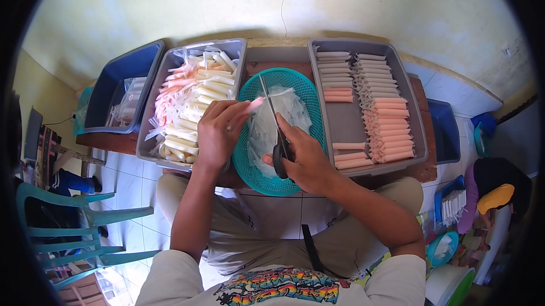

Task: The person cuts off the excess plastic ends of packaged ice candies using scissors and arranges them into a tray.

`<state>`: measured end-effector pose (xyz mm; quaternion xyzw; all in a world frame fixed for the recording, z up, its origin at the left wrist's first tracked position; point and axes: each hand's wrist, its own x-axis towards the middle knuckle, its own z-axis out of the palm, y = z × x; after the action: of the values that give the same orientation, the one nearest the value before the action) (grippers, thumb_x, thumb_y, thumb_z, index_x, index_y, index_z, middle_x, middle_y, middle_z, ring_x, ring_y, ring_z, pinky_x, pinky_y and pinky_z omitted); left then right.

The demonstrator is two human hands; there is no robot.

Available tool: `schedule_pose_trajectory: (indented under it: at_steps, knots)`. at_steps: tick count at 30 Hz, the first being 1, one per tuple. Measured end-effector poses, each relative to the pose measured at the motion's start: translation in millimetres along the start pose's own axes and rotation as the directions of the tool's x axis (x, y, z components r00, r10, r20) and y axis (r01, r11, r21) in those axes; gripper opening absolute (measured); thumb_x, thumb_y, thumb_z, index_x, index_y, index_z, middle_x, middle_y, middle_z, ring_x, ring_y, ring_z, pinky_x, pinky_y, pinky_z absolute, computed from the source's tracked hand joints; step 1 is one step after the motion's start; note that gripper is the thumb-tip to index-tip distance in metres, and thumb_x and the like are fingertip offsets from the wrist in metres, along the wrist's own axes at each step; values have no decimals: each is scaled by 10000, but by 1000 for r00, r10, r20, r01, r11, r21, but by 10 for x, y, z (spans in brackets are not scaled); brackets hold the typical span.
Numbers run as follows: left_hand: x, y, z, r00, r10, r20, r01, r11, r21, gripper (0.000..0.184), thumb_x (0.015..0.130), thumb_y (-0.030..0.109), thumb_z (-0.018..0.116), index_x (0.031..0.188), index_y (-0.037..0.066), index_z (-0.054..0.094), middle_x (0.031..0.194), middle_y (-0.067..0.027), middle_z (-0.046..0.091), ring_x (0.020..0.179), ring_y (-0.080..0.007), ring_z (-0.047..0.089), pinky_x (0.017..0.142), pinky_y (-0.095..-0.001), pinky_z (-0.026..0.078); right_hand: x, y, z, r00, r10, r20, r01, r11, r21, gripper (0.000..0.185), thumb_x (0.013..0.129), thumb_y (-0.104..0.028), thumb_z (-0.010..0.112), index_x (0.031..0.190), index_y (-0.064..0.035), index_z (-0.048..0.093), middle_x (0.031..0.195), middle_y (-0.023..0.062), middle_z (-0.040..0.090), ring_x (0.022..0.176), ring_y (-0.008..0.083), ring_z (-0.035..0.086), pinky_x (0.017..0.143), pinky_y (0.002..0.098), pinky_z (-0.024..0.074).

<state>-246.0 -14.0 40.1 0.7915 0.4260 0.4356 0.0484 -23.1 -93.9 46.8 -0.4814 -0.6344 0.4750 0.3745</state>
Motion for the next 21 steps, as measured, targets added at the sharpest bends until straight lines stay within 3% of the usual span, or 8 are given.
schedule_pose_trajectory:
  at_steps: [15, 21]
  knots:
    - [-3, -2, -12, 999, -5, 40, 4, 999, 33, 321, 795, 0, 875, 1101, 70, 807, 1034, -85, 777, 949, -304, 741, 827, -413, 604, -18, 107, 26, 994, 89, 58, -83, 993, -88, 1013, 985, -437, 791, 1671, 95, 270, 1012, 144, 558, 883, 237, 595, 819, 382, 497]
    - [-23, -20, 20, 999, -4, 38, 3, 1000, 28, 326, 798, -7, 870, 1109, 64, 806, 1049, -87, 782, 963, -304, 745, 835, -416, 606, -2, 54, 7, 994, 105, 36, -90, 951, -296, 970, 989, -429, 781, 1658, 89, 305, 1049, 189, 577, 998, 329, 608, 922, 438, 486]
